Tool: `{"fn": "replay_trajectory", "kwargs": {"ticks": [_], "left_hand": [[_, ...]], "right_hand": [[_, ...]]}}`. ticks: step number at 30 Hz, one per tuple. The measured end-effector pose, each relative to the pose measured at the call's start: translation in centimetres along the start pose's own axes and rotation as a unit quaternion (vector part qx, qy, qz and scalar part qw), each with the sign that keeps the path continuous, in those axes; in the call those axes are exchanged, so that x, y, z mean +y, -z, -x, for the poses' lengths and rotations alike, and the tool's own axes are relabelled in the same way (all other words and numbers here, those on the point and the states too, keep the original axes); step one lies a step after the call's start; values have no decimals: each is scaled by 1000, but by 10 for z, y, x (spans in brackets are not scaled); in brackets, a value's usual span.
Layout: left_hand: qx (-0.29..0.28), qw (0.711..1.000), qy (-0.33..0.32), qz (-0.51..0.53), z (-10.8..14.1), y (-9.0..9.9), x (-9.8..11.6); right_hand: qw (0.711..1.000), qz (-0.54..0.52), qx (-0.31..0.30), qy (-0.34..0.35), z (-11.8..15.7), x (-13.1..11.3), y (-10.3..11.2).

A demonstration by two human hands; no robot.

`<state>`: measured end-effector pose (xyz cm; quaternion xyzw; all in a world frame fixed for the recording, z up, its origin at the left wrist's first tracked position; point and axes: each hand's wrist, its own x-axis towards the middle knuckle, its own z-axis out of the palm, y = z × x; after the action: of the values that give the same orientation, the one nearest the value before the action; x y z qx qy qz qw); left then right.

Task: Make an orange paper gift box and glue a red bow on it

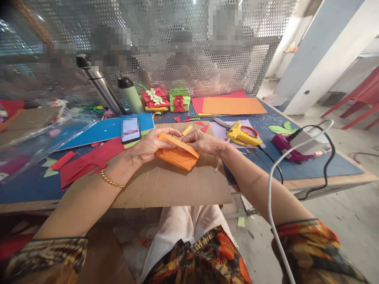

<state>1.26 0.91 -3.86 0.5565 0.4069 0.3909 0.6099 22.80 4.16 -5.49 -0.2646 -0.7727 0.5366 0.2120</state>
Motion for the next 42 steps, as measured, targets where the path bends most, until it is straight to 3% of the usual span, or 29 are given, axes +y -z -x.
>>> {"fn": "replay_trajectory", "kwargs": {"ticks": [8,18,20,25,27,31,36,42], "left_hand": [[29,999,-19,26,1,6,7],[32,999,0,42,0,5,3],[42,998,-7,49,-2,6,1],[112,990,-36,79,-12,10,-8],[124,988,-32,90,-15,12,-12],[98,991,-4,96,-16,13,-17],[81,991,-9,103,-15,13,-17],[110,989,3,95,-17,14,-19]], "right_hand": [[1000,-11,-18,-5,2,4,16],[1000,-11,-7,26,2,3,16],[999,10,15,31,5,1,17],[980,91,166,54,11,-5,23],[974,102,191,70,11,-4,22],[979,121,154,62,5,6,15],[977,140,152,55,0,14,9],[981,109,147,65,3,9,7]]}}
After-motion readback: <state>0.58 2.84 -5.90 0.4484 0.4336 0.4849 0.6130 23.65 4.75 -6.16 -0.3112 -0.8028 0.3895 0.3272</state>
